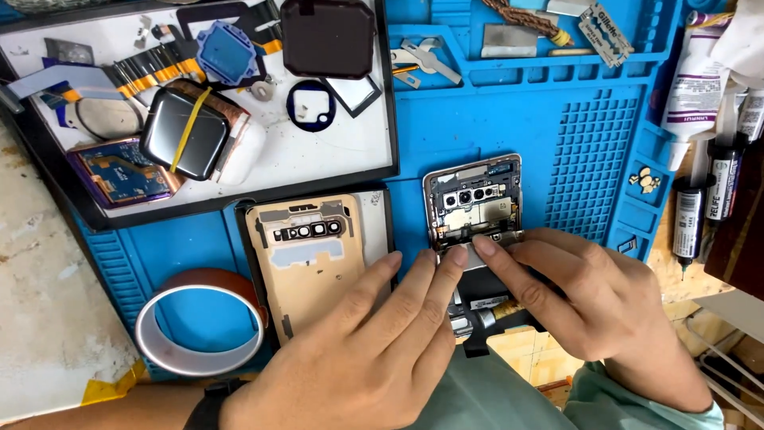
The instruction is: Repairing a smartphone by disassembling components and applying adhesive
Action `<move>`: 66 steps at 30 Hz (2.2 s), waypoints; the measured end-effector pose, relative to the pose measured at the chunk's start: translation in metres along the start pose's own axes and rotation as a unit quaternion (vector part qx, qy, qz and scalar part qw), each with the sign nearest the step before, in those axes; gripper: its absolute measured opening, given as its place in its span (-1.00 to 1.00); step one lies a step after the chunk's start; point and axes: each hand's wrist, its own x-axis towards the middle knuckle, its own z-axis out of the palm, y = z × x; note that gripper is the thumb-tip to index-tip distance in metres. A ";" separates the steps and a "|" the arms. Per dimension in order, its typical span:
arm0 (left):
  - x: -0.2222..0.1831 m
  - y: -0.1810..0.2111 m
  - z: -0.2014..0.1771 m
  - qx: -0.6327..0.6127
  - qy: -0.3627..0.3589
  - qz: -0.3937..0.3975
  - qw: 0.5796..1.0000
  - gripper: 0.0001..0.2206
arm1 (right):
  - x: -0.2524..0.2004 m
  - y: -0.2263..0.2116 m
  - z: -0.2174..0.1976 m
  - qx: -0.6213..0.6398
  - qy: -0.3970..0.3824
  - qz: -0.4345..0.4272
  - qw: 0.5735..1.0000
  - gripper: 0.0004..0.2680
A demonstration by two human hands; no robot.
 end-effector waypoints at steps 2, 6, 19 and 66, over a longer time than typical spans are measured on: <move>0.000 0.000 0.001 -0.004 -0.004 0.001 1.000 -0.73 | 0.001 -0.001 -0.002 -0.010 -0.009 0.003 1.000 -0.78; 0.000 0.000 0.001 -0.014 -0.012 0.001 1.000 -0.73 | 0.001 -0.004 -0.004 -0.042 -0.038 0.019 0.998 -0.78; -0.001 0.001 0.004 -0.015 -0.016 0.001 1.000 -0.72 | 0.008 -0.005 -0.006 -0.070 -0.045 0.040 0.996 -0.78; 0.001 0.000 0.004 -0.046 -0.040 -0.020 0.998 -0.71 | 0.014 -0.008 -0.004 -0.081 -0.024 0.026 0.996 -0.84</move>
